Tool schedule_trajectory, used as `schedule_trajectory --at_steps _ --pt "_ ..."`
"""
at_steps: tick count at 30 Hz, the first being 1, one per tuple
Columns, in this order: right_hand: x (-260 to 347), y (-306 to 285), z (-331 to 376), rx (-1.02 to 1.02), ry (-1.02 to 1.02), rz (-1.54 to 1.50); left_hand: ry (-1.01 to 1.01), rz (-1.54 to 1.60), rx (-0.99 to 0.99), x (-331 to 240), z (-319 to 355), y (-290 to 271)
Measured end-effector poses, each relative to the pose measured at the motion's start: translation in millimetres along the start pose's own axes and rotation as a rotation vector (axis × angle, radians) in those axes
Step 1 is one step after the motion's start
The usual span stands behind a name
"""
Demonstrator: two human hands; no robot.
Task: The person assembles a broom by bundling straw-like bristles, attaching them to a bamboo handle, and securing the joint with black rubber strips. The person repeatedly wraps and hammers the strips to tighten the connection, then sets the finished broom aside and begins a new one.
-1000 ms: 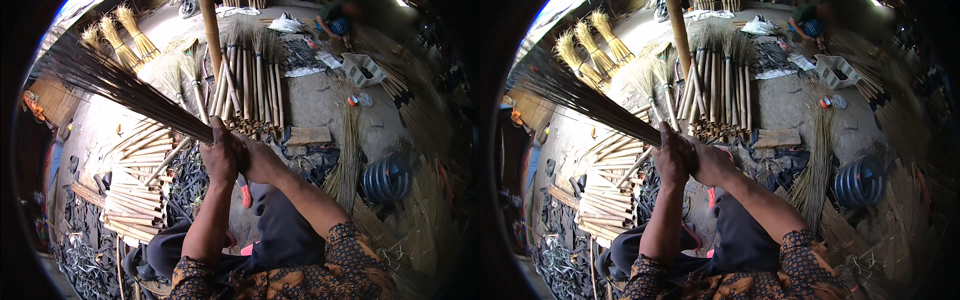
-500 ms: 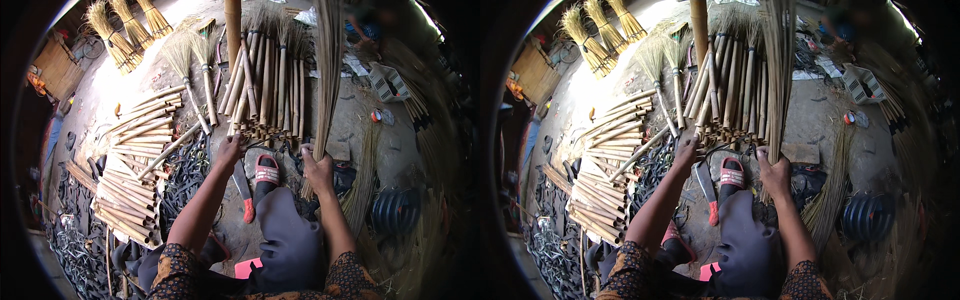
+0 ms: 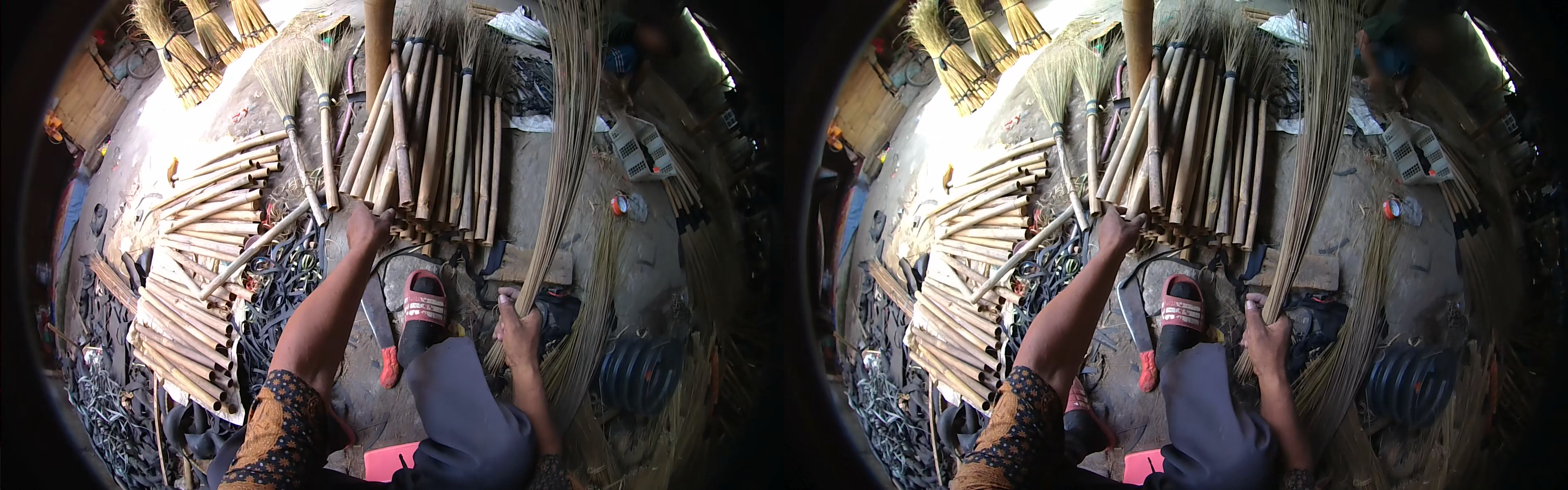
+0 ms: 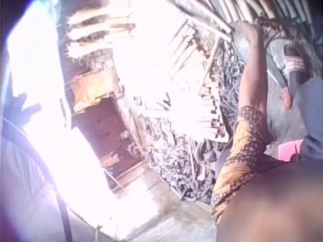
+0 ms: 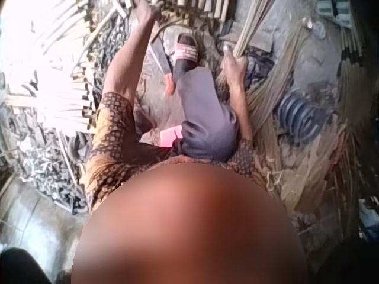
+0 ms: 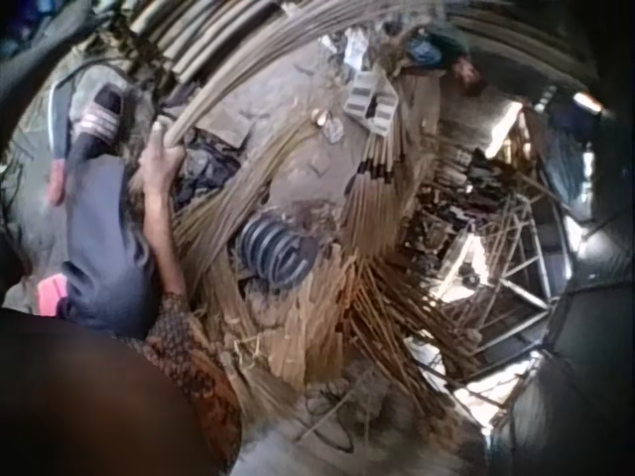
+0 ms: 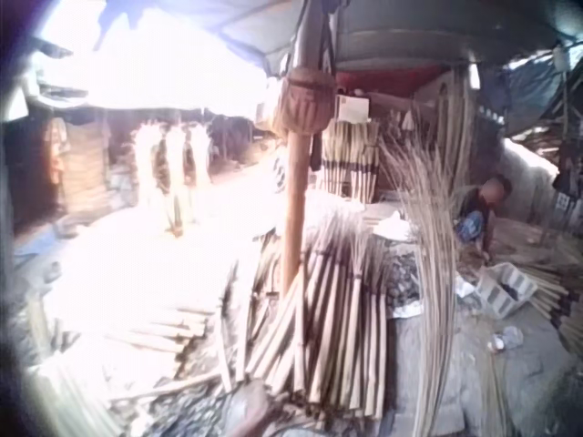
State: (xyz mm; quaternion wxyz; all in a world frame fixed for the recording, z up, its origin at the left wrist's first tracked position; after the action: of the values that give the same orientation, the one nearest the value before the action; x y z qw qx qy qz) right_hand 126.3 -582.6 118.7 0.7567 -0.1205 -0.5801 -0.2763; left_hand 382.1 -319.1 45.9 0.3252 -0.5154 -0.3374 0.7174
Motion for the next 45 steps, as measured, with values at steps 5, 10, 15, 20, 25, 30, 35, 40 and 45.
schedule_trajectory --at_steps 5,10,15,20,25,30,35,40,45 --pt "6.2 -8.0 0.3 0.019 -0.032 -0.065 0.166 0.358 0.374 -31.7 15.3 -12.5" --pt "24.1 -14.0 0.6 0.038 -0.054 -0.074 0.295 1.327 1.111 -85.6 103.3 -16.6" --pt "56.5 -21.5 6.5 0.014 -0.019 -0.132 0.12 1.217 0.828 -120.6 141.5 -13.3" --pt "118.9 -16.0 16.5 0.114 -0.003 -0.207 0.273 0.986 0.528 -100.5 172.9 -21.5" --pt "184.6 24.5 7.4 0.209 0.018 -0.386 0.535 0.863 0.556 -48.4 256.8 -20.2" --pt "235.7 65.2 29.5 0.441 -0.093 -0.463 0.839 0.354 0.382 -25.6 312.2 -32.4" --pt "230.4 77.2 102.7 0.448 -0.257 -0.079 1.031 -0.491 0.685 0.4 300.2 -65.7" --pt "160.8 119.2 177.5 0.587 -0.351 0.21 0.937 -0.153 0.471 15.7 254.5 -189.5" --pt "77.1 186.4 214.8 0.628 -0.472 0.549 0.616 0.88 0.193 101.7 248.2 -306.6"
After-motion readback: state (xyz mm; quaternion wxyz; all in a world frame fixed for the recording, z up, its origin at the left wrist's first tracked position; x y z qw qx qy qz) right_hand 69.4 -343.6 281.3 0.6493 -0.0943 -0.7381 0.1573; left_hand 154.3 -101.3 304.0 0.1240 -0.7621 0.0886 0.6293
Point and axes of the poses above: each hand's wrist, its own z-axis away from the middle knuckle, its own y-axis out of the palm, x = y × z, the point moved 4 cm from there along -z, towards the middle knuckle, and after that the axes turned 13 degrees about -z, right-handed, at the moved point
